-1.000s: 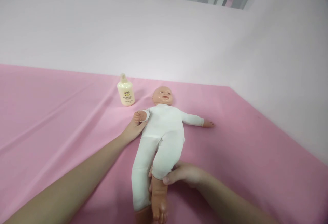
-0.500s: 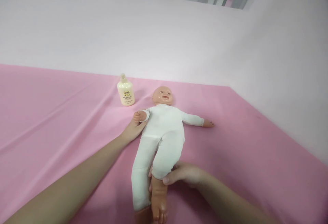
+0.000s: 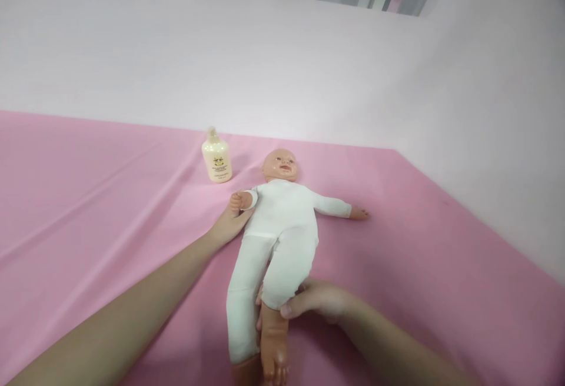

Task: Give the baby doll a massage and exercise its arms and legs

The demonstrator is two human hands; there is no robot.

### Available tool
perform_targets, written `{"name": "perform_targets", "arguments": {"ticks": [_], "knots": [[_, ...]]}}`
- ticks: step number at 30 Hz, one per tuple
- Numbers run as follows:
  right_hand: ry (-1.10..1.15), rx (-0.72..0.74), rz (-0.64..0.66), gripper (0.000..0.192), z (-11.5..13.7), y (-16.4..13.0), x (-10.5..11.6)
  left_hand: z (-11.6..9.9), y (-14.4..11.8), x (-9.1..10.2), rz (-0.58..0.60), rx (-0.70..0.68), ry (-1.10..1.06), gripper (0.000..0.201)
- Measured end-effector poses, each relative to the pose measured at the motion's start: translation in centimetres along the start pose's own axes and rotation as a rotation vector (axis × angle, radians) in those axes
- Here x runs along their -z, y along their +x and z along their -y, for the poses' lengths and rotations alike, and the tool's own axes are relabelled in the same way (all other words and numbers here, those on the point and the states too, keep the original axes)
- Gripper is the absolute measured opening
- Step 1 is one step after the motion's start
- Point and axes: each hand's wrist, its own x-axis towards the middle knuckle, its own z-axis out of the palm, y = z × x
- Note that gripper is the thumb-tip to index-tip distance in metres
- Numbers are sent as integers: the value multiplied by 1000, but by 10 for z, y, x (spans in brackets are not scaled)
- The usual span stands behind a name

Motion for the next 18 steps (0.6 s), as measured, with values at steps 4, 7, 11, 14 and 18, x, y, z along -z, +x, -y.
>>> {"name": "perform_targets", "arguments": {"ticks": [4, 7, 11, 14, 18], "knots": [[2, -5, 0, 48, 0, 0, 0, 2, 0, 0, 14, -12, 21, 53], [1, -6, 3, 48, 0, 0, 0, 2, 0, 0, 15, -16, 40, 53], [-6, 3, 14, 49, 0, -1, 1, 2, 0, -1, 18, -7, 25, 54], [-4, 11, 12, 50, 0, 0, 0, 1, 0, 0, 17, -5, -5, 54], [-8, -3, -2, 50, 0, 0, -1, -1, -1, 0, -3, -22, -15, 54]]}}
